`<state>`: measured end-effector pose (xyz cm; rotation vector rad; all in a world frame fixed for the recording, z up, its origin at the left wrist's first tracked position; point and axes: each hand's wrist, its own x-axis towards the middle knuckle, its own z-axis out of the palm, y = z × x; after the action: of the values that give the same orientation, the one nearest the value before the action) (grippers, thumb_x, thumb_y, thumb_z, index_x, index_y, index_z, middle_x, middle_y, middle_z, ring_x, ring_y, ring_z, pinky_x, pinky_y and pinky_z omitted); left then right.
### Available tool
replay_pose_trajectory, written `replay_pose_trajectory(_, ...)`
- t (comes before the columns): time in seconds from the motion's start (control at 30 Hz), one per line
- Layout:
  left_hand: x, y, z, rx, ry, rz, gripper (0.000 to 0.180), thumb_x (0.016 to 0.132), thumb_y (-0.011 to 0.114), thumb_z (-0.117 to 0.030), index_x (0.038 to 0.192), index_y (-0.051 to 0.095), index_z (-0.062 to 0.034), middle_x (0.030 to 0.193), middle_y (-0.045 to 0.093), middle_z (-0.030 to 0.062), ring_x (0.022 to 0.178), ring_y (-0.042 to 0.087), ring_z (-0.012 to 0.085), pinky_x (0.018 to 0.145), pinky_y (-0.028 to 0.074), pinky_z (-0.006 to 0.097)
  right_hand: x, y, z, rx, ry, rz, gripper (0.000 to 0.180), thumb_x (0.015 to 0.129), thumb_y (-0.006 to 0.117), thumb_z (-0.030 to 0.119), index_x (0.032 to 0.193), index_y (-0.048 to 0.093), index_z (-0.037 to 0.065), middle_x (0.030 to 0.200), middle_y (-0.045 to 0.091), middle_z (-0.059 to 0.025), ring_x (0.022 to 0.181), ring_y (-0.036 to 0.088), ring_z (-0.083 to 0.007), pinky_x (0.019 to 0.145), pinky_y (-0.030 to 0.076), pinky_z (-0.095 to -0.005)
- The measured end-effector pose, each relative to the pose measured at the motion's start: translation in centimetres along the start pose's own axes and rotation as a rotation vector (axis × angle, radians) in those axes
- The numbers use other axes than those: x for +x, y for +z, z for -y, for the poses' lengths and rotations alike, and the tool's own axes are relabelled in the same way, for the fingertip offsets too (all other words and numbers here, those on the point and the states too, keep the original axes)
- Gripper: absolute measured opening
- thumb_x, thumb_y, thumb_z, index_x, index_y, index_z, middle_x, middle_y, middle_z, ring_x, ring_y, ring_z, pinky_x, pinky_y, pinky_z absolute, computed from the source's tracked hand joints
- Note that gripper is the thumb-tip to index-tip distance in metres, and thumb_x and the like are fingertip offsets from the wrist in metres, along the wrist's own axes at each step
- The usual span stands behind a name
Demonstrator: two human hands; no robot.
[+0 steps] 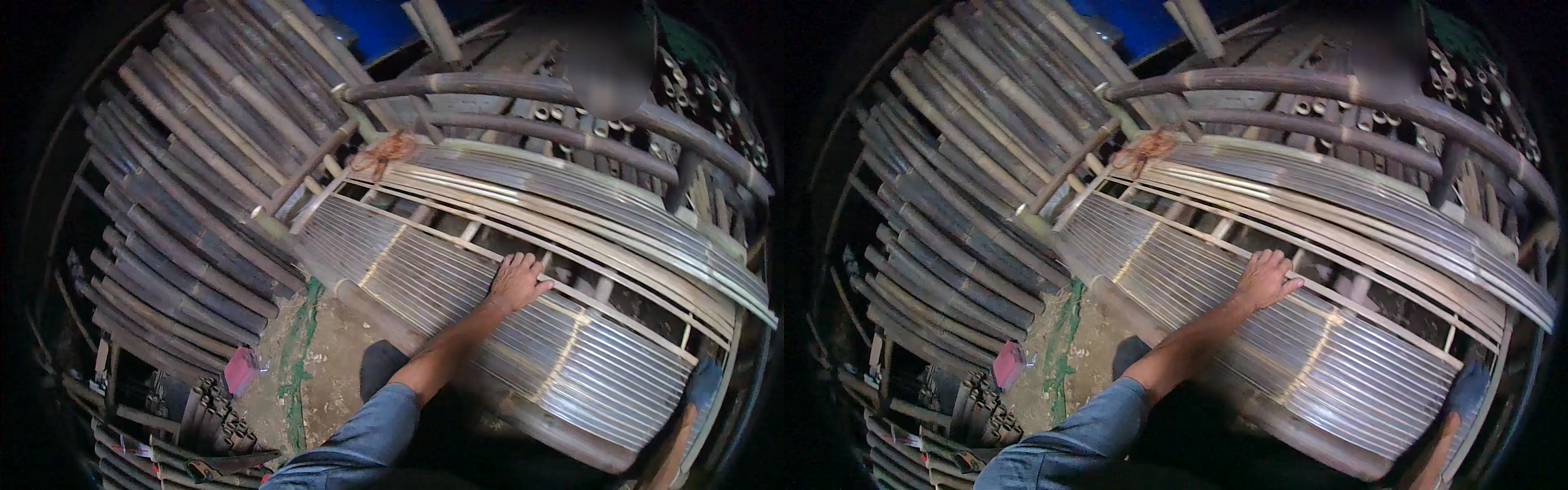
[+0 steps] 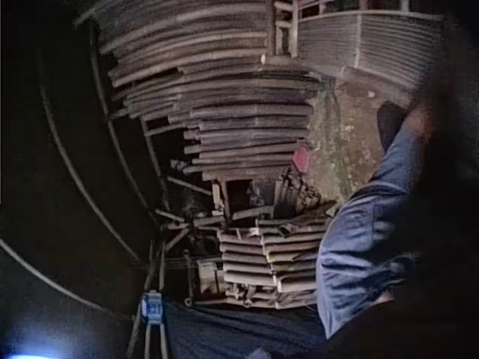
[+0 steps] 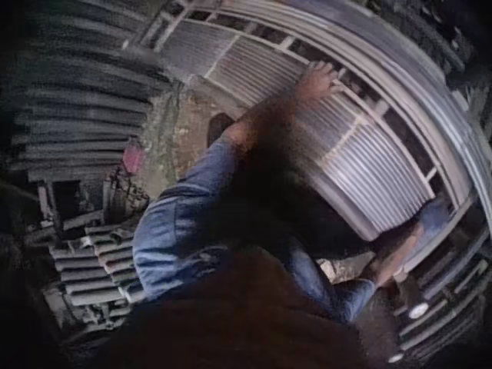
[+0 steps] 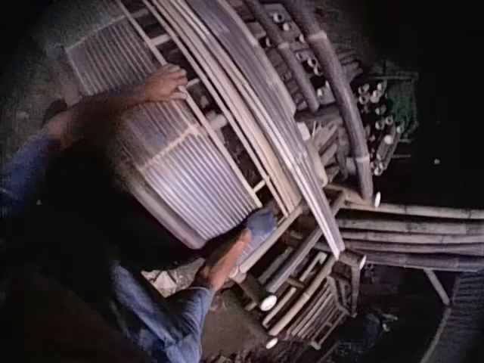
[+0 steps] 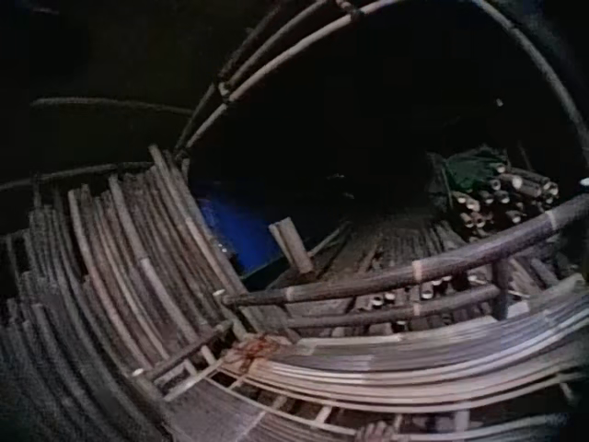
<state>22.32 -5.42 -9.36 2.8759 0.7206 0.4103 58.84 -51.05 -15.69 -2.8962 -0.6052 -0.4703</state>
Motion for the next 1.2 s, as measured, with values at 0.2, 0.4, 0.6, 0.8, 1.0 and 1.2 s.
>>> replay_pose_trajectory(0.2, 2.4, 1.1, 1.6, -0.251, 0.027, 0.163, 0.036, 0.086, 0.065, -0.045, 0.100, 0.069, -0.0127, 0.102, 0.056, 0.0111, 0.105, 0.049, 0.0304, 0.090, 0.037, 0.046, 0.4, 5.0, -5.8, -0.217, -0.046, -0.239, 0.032, 0.097, 0.042, 0.020, 0.104, 0.064, -0.002, 0.106, 0.064, -0.0242, 0.100, 0.060, -0.0402, 0.089, 0.047, -0.0461)
replay_pose_trajectory(0.4, 2.2, 3.1, 3.1, -0.380, -0.062, 0.240, 0.038, 0.087, 0.065, -0.042, 0.104, 0.057, -0.0083, 0.109, 0.061, 0.0122, 0.107, 0.055, 0.0308, 0.089, 0.037, 0.047, 0.8, 4.2, -3.8, -0.086, 0.001, -0.083, 0.040, 0.101, 0.041, 0.025, 0.112, 0.064, -0.006, 0.114, 0.065, -0.0251, 0.107, 0.060, -0.0407, 0.095, 0.047, -0.0449)
replay_pose_trajectory(0.6, 1.5, 2.4, 2.4, -0.319, 0.003, 0.167, 0.040, 0.092, 0.059, -0.038, 0.114, 0.050, -0.0062, 0.093, 0.067, 0.0196, 0.094, 0.062, 0.0368, 0.086, 0.040, 0.045, 0.2, 1.1, -2.9, -0.182, 0.050, 0.050, 0.043, 0.101, 0.040, 0.027, 0.117, 0.063, -0.005, 0.122, 0.062, -0.0247, 0.114, 0.058, -0.0403, 0.099, 0.045, -0.0448)
replay_pose_trajectory(0.8, 2.4, 1.7, 3.6, -0.450, -0.027, 0.284, 0.031, 0.095, 0.054, -0.034, 0.111, 0.050, -0.0071, 0.097, 0.066, 0.0214, 0.095, 0.063, 0.0381, 0.083, 0.042, 0.049, 0.3, 2.1, -4.5, -0.463, -0.085, 0.000, 0.036, 0.098, 0.040, 0.021, 0.115, 0.062, -0.001, 0.121, 0.061, -0.0236, 0.110, 0.057, -0.0384, 0.096, 0.045, -0.0460)
replay_pose_trajectory(1.0, 1.1, 2.0, 4.7, -0.283, -0.029, 0.125, 0.038, 0.094, 0.054, -0.043, 0.099, 0.067, -0.0076, 0.104, 0.063, 0.0138, 0.100, 0.054, 0.0288, 0.092, 0.036, 0.042, -1.3, 1.6, -0.4, -0.287, 0.073, -0.009, 0.045, 0.102, 0.037, 0.030, 0.123, 0.059, -0.004, 0.129, 0.058, -0.0263, 0.124, 0.050, -0.0411, 0.106, 0.039, -0.0458)
replay_pose_trajectory(1.2, 1.8, 1.8, 6.2, -0.295, 0.017, 0.197, 0.043, 0.094, 0.052, -0.047, 0.094, 0.073, -0.0094, 0.101, 0.063, 0.0120, 0.103, 0.053, 0.0278, 0.090, 0.035, 0.043, -3.2, 0.7, -0.1, -0.290, 0.037, -0.033, 0.047, 0.102, 0.040, 0.032, 0.133, 0.055, 0.000, 0.136, 0.055, -0.0216, 0.128, 0.049, -0.0384, 0.108, 0.038, -0.0447)
